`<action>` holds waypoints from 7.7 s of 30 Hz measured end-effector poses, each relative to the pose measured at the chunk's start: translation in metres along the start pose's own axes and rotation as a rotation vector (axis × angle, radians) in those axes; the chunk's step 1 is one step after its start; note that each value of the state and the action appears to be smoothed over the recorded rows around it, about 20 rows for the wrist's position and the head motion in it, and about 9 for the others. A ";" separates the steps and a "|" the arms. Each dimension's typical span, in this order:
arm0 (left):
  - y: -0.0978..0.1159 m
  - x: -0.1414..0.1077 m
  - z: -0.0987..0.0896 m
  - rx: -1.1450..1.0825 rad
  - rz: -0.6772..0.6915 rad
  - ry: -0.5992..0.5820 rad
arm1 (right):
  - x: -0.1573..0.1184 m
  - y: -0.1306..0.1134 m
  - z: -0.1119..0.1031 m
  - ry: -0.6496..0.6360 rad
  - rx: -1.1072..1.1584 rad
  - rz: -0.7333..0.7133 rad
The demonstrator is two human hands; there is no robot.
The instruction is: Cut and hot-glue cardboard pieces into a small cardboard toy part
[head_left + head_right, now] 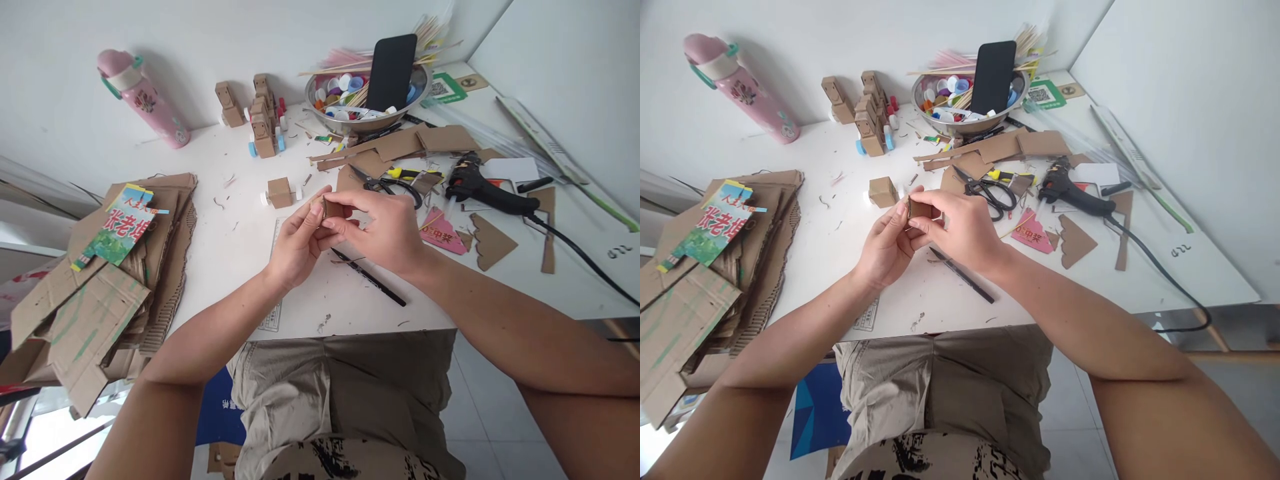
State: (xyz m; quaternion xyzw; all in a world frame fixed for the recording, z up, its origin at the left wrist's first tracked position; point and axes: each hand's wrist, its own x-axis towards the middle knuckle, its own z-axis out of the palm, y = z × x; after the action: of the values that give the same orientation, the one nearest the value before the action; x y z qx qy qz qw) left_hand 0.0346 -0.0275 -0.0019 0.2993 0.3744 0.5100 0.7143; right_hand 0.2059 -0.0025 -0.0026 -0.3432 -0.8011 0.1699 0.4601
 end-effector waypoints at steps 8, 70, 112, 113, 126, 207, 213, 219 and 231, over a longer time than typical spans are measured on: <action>-0.004 0.005 -0.005 -0.014 -0.049 -0.040 | 0.000 0.008 0.002 0.014 -0.074 -0.043; 0.008 0.005 -0.011 0.224 0.169 -0.131 | 0.002 0.010 -0.001 -0.037 -0.102 -0.155; -0.005 0.001 -0.007 0.190 0.085 0.026 | -0.006 0.008 0.006 -0.051 -0.385 -0.220; -0.005 0.001 -0.007 0.192 0.094 0.023 | -0.006 0.008 0.007 -0.052 -0.395 -0.217; -0.009 -0.003 -0.002 0.143 0.124 0.006 | -0.005 0.007 0.003 -0.014 -0.336 -0.242; -0.012 -0.004 -0.006 0.062 0.135 0.023 | 0.000 0.009 0.006 -0.019 -0.284 -0.144; -0.013 -0.003 -0.009 0.065 0.155 0.011 | 0.000 0.007 0.004 0.000 -0.284 -0.161; -0.011 -0.002 -0.009 0.073 0.141 -0.006 | 0.000 0.005 0.004 0.028 -0.309 -0.153; -0.013 0.010 -0.017 0.045 0.213 -0.082 | 0.003 0.008 0.002 -0.107 -0.213 -0.090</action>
State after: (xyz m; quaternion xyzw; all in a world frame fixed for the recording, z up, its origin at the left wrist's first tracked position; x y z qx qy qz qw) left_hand 0.0287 -0.0211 -0.0234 0.3742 0.3223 0.5618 0.6637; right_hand 0.2064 0.0050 -0.0063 -0.3442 -0.8526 0.0811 0.3847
